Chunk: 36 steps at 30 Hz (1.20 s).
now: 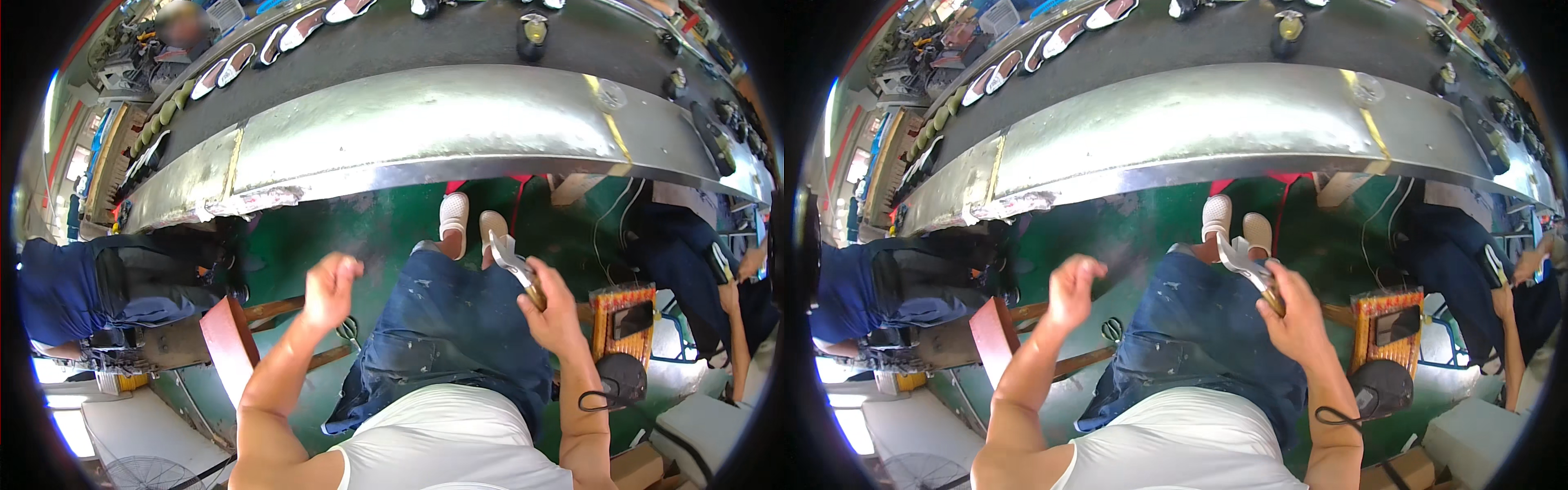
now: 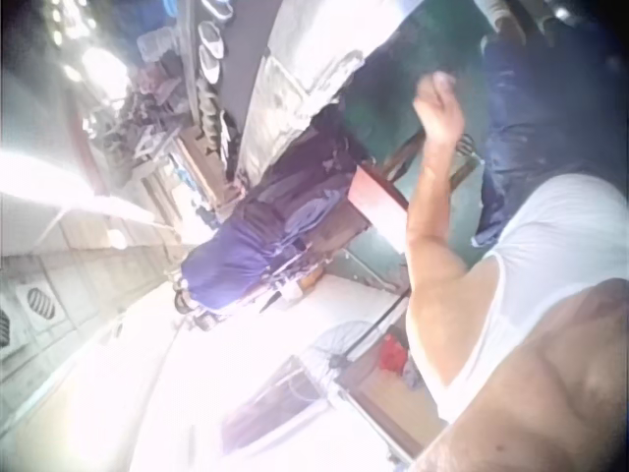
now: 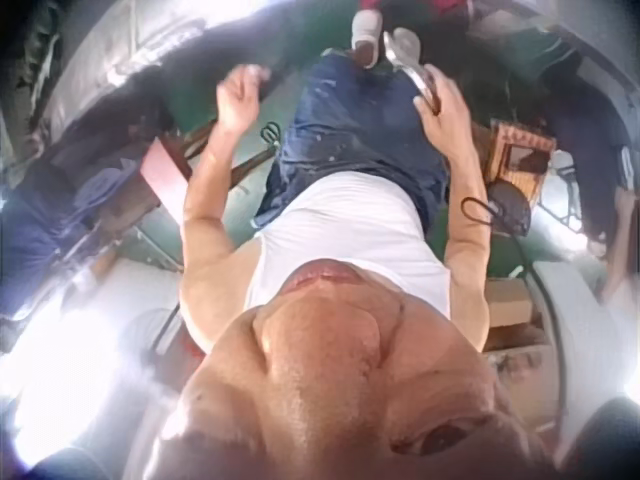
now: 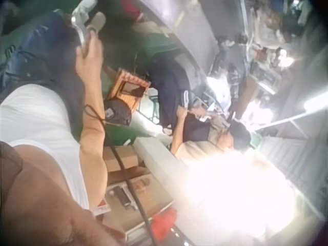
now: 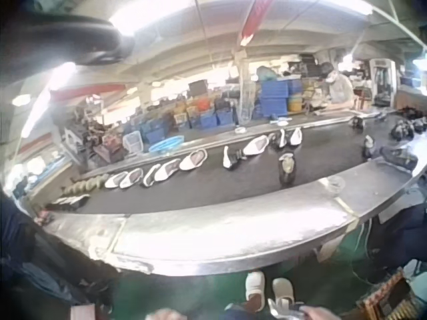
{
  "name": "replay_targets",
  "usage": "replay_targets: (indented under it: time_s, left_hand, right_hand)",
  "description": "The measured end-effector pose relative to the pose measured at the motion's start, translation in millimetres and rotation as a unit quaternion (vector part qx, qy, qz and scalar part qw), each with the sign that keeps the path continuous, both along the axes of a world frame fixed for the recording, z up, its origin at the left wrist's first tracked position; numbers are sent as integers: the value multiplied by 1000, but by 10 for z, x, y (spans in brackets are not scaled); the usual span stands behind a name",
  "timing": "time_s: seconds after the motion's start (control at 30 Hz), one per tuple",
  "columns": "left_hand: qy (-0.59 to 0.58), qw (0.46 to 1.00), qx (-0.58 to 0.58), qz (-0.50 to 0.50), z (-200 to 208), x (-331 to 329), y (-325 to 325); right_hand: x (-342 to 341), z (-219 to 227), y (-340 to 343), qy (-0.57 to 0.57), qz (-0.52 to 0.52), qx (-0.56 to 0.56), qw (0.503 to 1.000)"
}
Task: Using pliers and a small hammer to shape and attach the upper part of a shoe to its last on a factory assembly line.
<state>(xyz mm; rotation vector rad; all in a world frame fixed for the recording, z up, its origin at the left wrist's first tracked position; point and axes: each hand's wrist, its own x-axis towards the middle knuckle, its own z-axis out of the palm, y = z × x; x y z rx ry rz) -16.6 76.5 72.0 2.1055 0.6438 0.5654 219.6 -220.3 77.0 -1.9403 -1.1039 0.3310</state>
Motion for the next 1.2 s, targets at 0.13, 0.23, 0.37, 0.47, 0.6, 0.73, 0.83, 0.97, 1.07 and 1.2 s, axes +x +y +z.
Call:
replay_targets:
  time_s: [0.13, 0.23, 0.37, 0.47, 0.6, 0.73, 0.83, 0.97, 1.07, 1.2]
  left_hand:
    - [-61, 995, 74, 40, 412, 854, 796]
    - [-110, 986, -119, 33, 464, 1421, 1620]
    - [-123, 948, -290, 37, 659, 2060, 2496]
    - [-107, 947, -284, 106, 492, 2329, 3255]
    - [-17, 952, -124, 281, 225, 2902, 4134]
    - [76, 916, 127, 373, -13, 2968, 5600]
    - [136, 874, 255, 390, 76, 3086, 6239]
    - [150, 860, 285, 396, 81, 3442, 6287]
    - [49, 965, 35, 253, 141, 3694, 6314]
    - [187, 936, 152, 257, 206, 4244, 5905]
  right_hand:
    - [526, -135, 331, -90, -113, 9, 989]
    - [881, -223, 572, -131, -186, 53, 972]
    - [1365, -101, 728, -215, -255, 77, 940]
    - [1754, -107, 787, -304, -260, 60, 914]
    - [2076, -171, 622, -230, -344, 8, 910]
    - [2006, -133, 538, -165, -322, 10, 932]
    - [2001, -145, 450, -143, -320, 9, 937]
    - [1969, -130, 429, -159, -303, 6, 940]
    - [1981, -97, 484, -162, -296, -1, 941]
    - [1950, -85, 461, -183, -302, -22, 935]
